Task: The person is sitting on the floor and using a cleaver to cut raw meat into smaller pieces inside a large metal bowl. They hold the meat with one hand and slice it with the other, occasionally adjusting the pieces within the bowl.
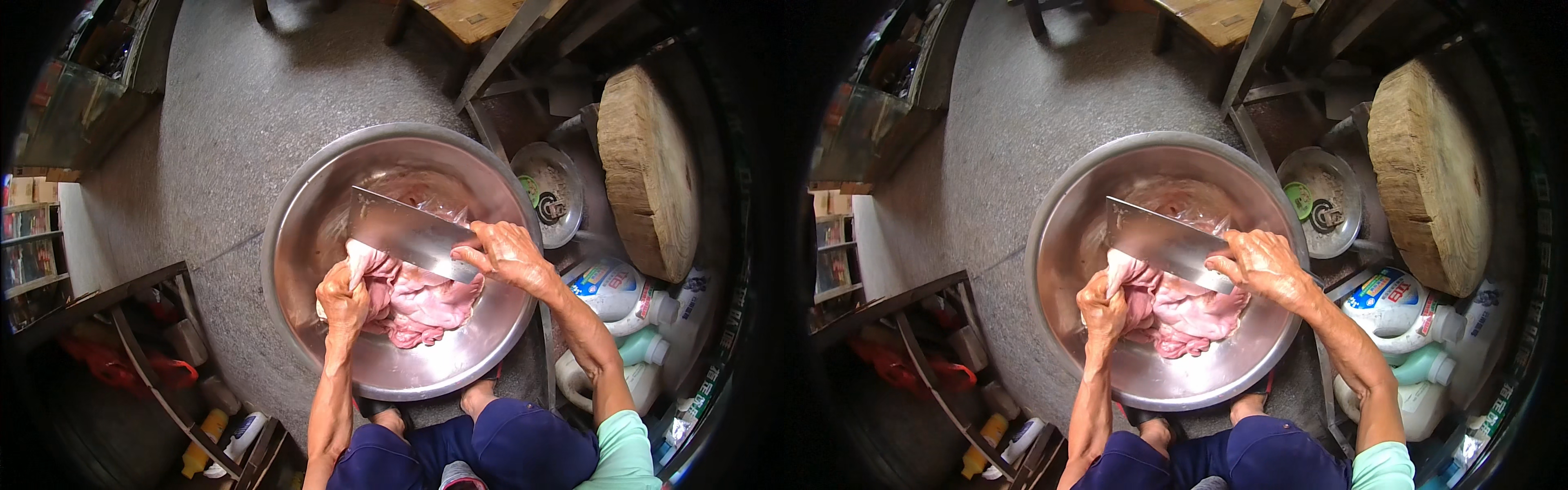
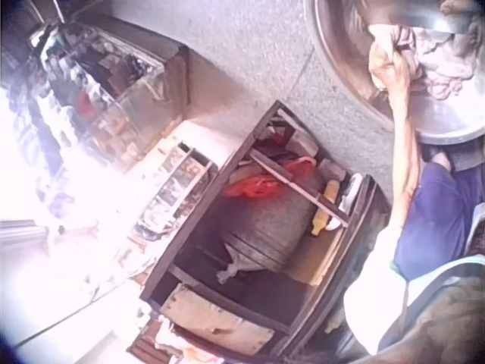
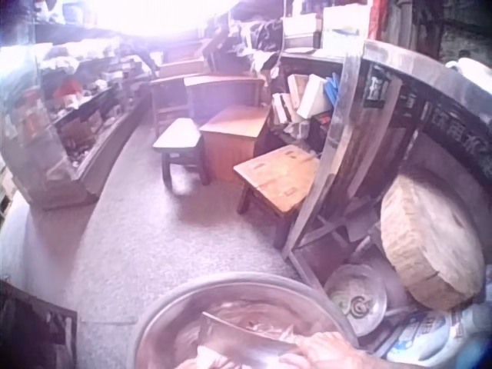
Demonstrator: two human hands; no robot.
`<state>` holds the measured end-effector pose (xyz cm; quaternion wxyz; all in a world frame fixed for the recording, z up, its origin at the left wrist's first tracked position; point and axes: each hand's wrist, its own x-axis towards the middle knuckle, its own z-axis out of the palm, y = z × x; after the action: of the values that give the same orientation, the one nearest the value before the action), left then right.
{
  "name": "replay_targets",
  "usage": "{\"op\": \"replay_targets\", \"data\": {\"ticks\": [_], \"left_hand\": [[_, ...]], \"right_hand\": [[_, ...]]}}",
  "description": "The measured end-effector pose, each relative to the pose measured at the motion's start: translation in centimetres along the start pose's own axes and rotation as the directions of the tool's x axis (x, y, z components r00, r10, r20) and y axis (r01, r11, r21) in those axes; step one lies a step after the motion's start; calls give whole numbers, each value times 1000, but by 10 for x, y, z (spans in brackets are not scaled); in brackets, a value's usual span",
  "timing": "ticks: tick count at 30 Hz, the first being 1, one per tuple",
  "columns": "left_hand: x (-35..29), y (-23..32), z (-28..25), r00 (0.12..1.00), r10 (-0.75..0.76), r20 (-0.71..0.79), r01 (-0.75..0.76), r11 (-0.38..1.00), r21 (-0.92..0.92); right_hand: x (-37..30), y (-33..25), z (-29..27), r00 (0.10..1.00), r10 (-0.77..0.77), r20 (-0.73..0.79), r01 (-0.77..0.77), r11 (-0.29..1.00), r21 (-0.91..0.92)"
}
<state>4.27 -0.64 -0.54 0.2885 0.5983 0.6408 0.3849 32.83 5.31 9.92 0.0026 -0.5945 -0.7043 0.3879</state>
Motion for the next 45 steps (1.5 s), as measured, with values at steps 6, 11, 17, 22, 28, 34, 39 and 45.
{"op": "replay_targets", "data": {"ticks": [6, 11, 17, 22, 28, 34, 39, 45], "left_hand": [[-8, 4, -11, 992, 124, -36, -124, 992, 1], [-6, 19, -13, 973, 225, -46, -223, 974, 48], [-11, 11, -21, 987, 126, -102, -127, 992, -13], [-2, 17, -33, 986, -162, -48, 165, 985, 60], [-4, 34, -20, 998, 34, -62, 21, 694, 719], [-3, 46, 21, 970, -235, 63, 95, 602, 793], [9, 23, 10, 959, -281, 18, 207, 745, 634], [19, -16, -28, 795, -574, 195, 605, 737, -302]], "right_hand": [[-3, 8, -10, 993, 58, -101, -71, 988, -135], [-20, -14, -13, 999, 15, -50, -8, 989, 145], [-15, -5, 7, 996, 21, -91, -19, 1000, 23], [-15, 7, 6, 983, 94, -159, -99, 995, -22], [-16, 1, 5, 981, 109, -162, -117, 992, -42], [-13, 1, 15, 979, 53, -194, -63, 997, -45], [-17, 5, 17, 981, 98, -168, -87, 994, 70], [-30, 1, 23, 997, 82, 7, -74, 854, 514]]}}
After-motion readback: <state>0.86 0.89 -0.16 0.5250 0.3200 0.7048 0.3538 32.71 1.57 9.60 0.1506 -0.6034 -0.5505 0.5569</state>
